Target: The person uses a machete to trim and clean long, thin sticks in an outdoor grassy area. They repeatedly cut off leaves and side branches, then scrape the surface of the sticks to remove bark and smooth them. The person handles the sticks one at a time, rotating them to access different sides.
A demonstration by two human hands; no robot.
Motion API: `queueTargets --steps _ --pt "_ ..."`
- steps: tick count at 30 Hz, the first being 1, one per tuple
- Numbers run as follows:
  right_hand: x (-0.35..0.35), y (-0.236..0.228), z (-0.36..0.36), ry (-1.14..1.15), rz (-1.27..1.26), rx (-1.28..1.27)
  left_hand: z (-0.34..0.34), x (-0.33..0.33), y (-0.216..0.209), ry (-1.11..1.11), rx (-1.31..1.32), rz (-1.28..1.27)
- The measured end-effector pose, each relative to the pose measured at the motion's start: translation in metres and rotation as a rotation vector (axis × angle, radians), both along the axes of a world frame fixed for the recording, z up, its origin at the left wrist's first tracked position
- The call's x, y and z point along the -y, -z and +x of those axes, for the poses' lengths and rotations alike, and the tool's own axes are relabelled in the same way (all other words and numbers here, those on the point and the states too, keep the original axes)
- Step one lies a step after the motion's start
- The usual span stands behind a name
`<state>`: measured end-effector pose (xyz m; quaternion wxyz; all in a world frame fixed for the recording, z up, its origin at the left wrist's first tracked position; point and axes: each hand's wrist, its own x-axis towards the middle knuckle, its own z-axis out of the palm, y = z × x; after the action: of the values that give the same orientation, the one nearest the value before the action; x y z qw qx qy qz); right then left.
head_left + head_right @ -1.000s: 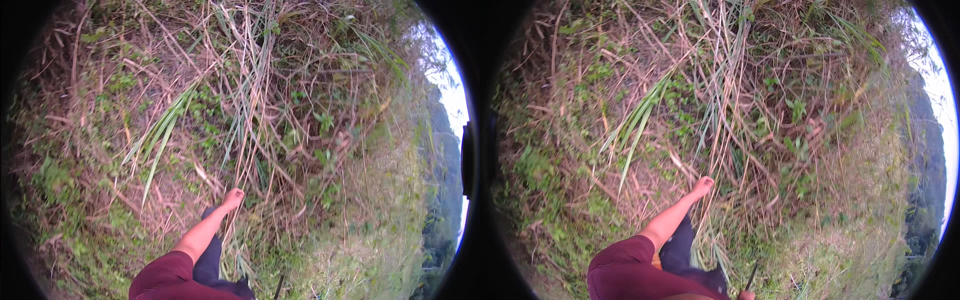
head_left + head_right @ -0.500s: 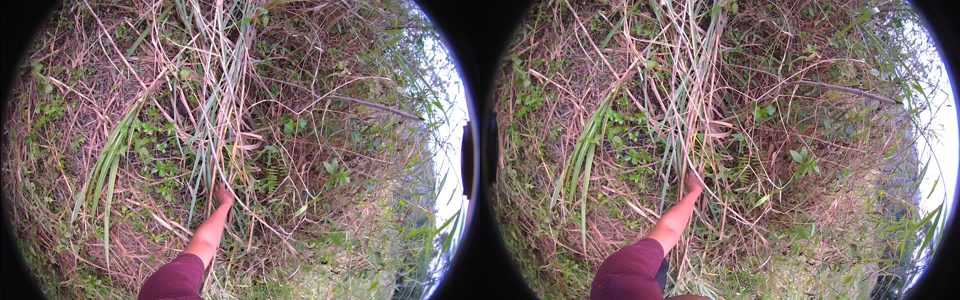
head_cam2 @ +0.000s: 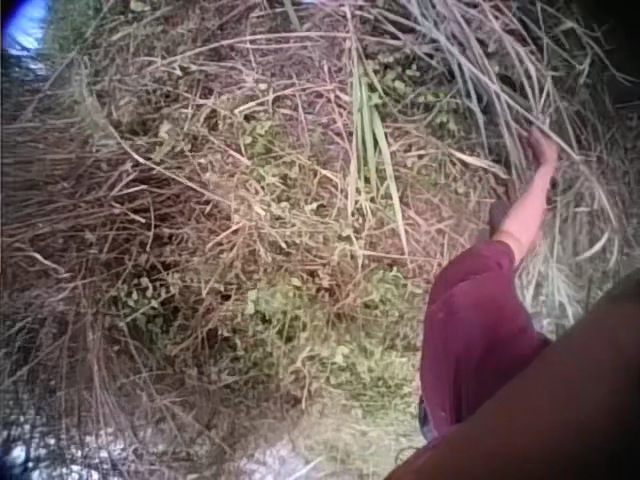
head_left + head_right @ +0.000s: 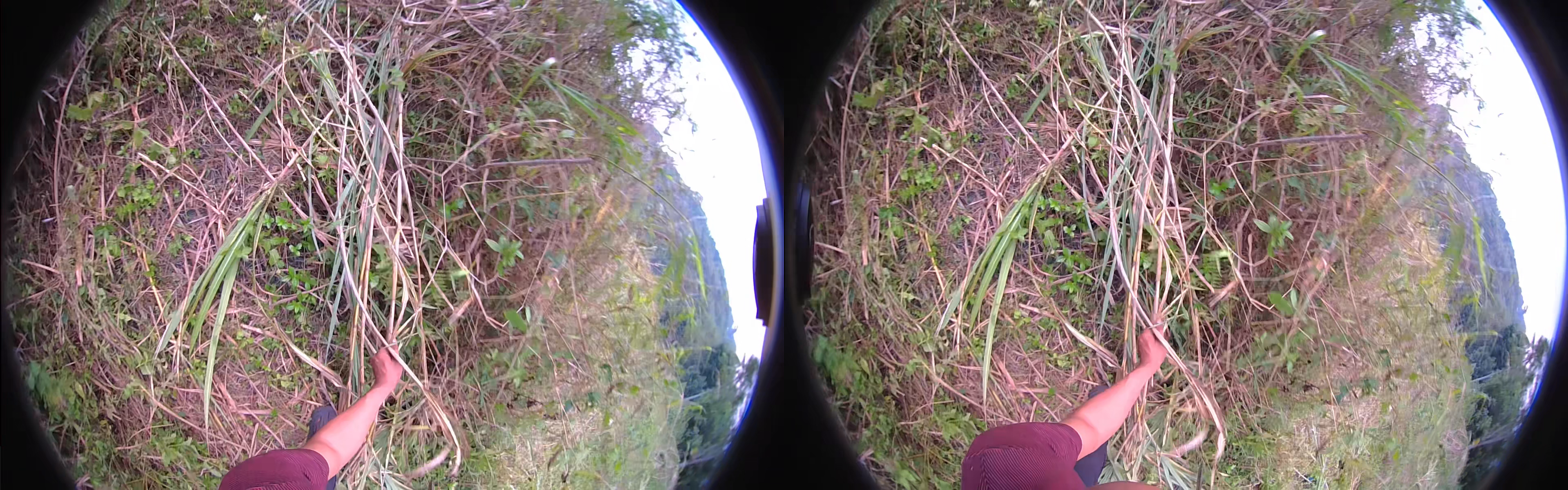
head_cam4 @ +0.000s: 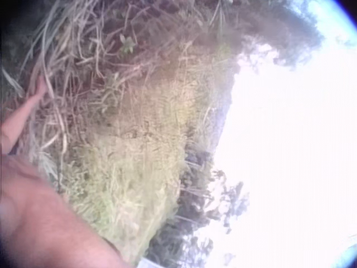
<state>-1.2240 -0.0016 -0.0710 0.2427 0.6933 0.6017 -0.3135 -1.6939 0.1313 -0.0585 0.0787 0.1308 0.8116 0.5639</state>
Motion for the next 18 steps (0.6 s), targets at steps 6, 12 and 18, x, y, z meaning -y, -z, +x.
queueTargets --steps 6,12,18 --pt "0.105 0.021 0.128 0.002 -0.006 -0.049 0.107 0.048 -0.035 0.024 0.087 0.160" --pt "0.209 0.034 0.281 0.143 0.090 -0.082 0.233 0.103 -0.094 0.168 -0.059 0.025" --pt "0.219 -0.068 0.298 0.184 0.544 -0.144 0.328 0.120 -0.168 0.282 0.161 0.090"
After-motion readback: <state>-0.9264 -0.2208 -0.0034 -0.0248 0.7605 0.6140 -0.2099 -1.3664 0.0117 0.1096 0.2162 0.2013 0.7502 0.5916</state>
